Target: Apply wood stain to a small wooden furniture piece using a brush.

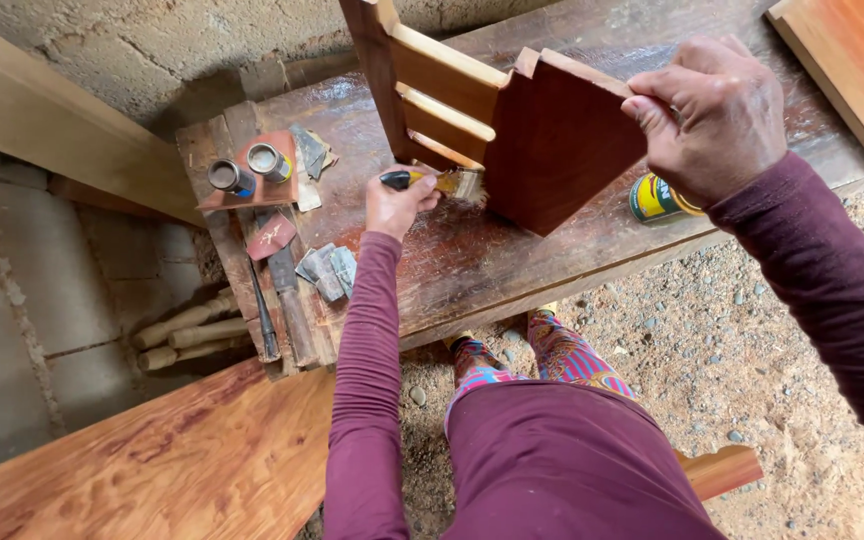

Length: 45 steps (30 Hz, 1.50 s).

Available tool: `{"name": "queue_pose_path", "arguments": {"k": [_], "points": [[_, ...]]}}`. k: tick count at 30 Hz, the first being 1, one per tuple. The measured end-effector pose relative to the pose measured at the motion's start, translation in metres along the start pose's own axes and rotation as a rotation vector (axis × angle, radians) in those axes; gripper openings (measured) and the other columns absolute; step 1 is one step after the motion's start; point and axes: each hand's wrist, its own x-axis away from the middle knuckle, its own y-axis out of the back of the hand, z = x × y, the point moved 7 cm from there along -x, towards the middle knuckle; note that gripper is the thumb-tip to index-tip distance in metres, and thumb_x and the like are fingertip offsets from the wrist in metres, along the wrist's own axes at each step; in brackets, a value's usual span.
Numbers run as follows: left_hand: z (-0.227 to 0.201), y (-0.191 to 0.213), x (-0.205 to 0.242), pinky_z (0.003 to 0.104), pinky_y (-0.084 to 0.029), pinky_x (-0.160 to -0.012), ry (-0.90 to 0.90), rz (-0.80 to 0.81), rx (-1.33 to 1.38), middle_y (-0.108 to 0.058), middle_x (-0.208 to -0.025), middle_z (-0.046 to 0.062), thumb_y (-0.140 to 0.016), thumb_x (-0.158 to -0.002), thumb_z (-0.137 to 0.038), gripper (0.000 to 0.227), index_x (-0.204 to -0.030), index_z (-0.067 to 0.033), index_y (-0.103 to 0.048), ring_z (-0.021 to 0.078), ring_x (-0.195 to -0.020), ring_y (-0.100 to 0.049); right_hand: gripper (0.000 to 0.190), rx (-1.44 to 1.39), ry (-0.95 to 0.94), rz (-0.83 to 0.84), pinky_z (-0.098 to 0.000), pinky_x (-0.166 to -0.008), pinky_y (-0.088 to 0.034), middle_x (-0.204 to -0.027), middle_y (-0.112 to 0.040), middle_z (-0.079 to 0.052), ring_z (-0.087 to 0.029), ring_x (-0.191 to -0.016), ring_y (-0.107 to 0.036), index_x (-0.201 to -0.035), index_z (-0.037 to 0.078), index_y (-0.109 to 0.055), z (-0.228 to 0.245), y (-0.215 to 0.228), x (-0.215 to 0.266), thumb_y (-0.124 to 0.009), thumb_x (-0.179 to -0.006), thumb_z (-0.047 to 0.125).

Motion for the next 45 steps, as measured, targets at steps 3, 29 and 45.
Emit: {"name": "queue_pose_path", "arguments": {"k": [3,29,45], "points": [[0.005,0.022,-0.011,0.031,-0.07,-0.065,-0.037,-0.265,0.016,-0.075,-0.096,0.018,-0.076,-0.087,-0.006,0.019,-0.102,0.0033,-0.07,0.0213,-0.075,-0.077,0.006,0.014,0.002,-0.007,-0.0406,-0.078,-0.048,-0.081,-0.058,-0.009,-0.027,-0.082,-0.06,-0.097,0.005,-0.077,-0.006,-0.003,0.001,-0.079,-0.095,0.01],[0.15,-0.03,-0.003,0.036,-0.067,-0.074,0.132,-0.323,1.247,-0.073,-0.097,0.021,-0.065,-0.096,-0.013,0.023,-0.107,0.0072,-0.061,0.0297,-0.08,-0.076,0.014,0.064,-0.061,0.029,-0.0346,-0.076,-0.047,-0.084,-0.058,-0.008,-0.023,-0.079,-0.057,-0.105,0.005,-0.078,-0.021,-0.01,0.015,-0.075,-0.091,0.004],[-0.006,-0.027,0.043,0.036,-0.063,-0.096,-1.213,-0.194,-1.078,-0.072,-0.118,0.024,-0.072,-0.095,0.007,0.021,-0.116,0.0032,-0.071,0.034,-0.109,-0.074,0.006,0.092,-0.051,0.002,-0.0354,-0.073,-0.046,-0.083,-0.059,-0.009,-0.024,-0.081,-0.058,-0.103,0.005,-0.078,-0.018,-0.009,0.008,-0.081,-0.098,0.006]]}}
